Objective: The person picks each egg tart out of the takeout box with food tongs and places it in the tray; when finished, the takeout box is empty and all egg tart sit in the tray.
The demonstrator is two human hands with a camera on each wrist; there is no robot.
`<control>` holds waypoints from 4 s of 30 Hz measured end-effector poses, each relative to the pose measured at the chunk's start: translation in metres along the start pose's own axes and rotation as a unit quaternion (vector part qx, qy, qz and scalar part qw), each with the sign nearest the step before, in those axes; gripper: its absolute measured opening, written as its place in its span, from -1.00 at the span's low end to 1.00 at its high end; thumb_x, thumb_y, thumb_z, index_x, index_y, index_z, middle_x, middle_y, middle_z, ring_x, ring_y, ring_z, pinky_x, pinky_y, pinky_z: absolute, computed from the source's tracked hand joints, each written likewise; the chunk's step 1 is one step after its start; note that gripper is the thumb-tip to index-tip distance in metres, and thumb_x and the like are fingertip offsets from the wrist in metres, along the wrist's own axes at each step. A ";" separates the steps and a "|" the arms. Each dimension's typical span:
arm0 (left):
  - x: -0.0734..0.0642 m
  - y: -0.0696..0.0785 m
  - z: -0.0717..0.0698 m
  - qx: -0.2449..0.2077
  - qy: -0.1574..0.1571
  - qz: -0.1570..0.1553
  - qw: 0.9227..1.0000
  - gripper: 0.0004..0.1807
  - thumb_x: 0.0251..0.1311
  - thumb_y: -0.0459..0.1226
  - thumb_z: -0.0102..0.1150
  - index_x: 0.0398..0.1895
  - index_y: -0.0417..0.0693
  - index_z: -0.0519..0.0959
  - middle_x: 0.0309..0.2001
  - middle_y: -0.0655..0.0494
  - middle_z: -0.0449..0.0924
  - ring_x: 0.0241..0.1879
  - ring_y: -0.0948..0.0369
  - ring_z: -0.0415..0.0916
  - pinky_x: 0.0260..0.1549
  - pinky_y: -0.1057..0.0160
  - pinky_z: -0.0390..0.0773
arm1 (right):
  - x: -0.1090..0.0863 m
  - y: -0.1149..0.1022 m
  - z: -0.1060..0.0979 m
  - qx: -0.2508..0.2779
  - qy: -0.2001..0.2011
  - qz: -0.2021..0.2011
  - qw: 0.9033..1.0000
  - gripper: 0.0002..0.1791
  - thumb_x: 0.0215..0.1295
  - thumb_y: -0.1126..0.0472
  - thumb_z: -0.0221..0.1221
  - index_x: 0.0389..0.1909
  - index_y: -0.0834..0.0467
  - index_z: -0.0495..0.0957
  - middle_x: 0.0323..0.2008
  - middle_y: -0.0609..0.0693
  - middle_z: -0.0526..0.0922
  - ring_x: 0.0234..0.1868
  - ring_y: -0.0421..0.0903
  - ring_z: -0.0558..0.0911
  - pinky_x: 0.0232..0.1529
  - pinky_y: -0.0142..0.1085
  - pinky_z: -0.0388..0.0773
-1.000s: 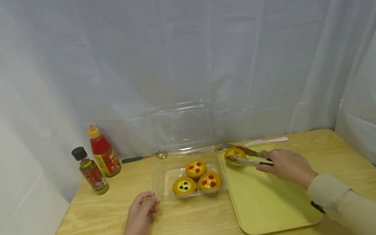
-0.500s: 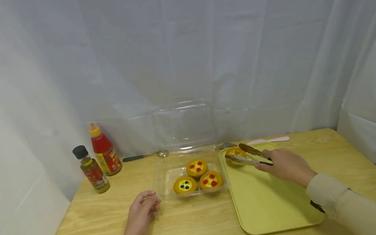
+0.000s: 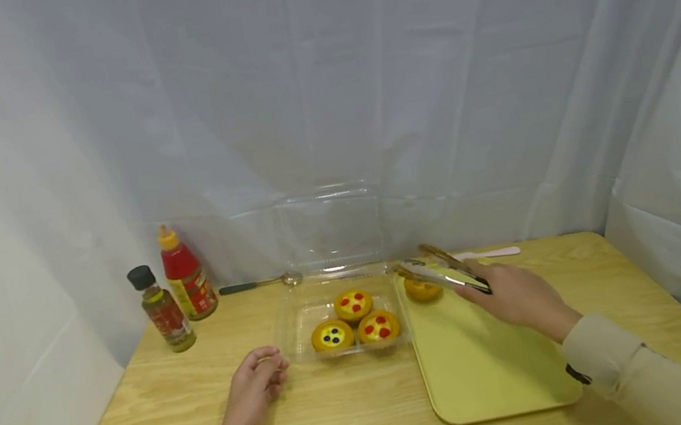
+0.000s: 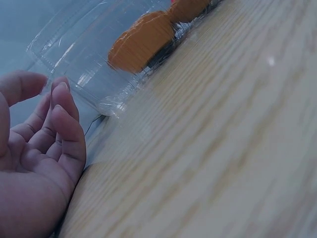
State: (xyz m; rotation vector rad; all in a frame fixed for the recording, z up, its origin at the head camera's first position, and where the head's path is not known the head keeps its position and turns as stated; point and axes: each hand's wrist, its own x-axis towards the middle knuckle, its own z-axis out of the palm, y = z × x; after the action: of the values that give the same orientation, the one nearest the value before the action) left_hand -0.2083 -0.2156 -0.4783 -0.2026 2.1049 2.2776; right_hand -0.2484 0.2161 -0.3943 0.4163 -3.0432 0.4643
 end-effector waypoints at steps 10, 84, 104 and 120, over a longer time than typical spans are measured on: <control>-0.002 -0.001 -0.001 0.004 -0.002 0.007 1.000 -0.62 0.43 -0.28 0.00 0.18 -0.34 0.33 -0.18 0.00 0.53 -0.28 0.20 0.48 -0.35 0.32 0.51 | -0.003 -0.031 -0.001 -0.006 0.018 -0.045 0.999 -0.12 0.30 -0.51 -0.16 0.47 -0.05 0.28 -0.28 -0.01 0.60 -0.59 -0.15 0.29 -0.63 -0.23 0.18; -0.005 0.001 0.004 -0.008 -0.002 0.005 1.000 -0.68 0.45 -0.30 0.00 0.13 -0.32 0.34 -0.19 -0.04 0.54 -0.32 0.22 0.45 -0.36 0.32 0.49 | 0.045 -0.101 0.036 -0.098 -0.044 -0.070 0.992 -0.39 0.32 -0.21 0.19 0.29 0.01 0.50 -0.11 0.07 0.69 -0.41 -0.02 0.63 -0.58 -0.19 0.46; -0.001 -0.002 0.001 -0.003 0.002 0.003 1.000 -0.66 0.43 -0.28 0.02 0.14 -0.32 0.36 -0.19 -0.03 0.54 -0.31 0.19 0.46 -0.38 0.32 0.50 | 0.019 -0.078 0.023 -0.051 0.010 -0.075 0.996 -0.35 0.32 -0.30 0.12 0.36 -0.11 0.44 -0.25 0.00 0.70 -0.75 -0.19 0.30 -0.73 -0.29 0.22; 0.001 -0.003 0.001 0.001 -0.003 0.000 1.000 -0.65 0.43 -0.27 0.02 0.15 -0.31 0.34 -0.15 -0.08 0.54 -0.30 0.20 0.46 -0.36 0.32 0.51 | -0.008 -0.038 -0.002 -0.047 0.051 -0.074 0.995 -0.29 0.36 -0.36 -0.02 0.41 -0.09 0.37 -0.14 0.05 0.65 -0.67 -0.22 0.33 -0.70 -0.29 0.18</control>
State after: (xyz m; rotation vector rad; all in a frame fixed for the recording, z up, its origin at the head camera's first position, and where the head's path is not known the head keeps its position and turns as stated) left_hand -0.2087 -0.2142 -0.4810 -0.1962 2.1040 2.2727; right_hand -0.2309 0.1834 -0.3817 0.5877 -2.8957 0.3236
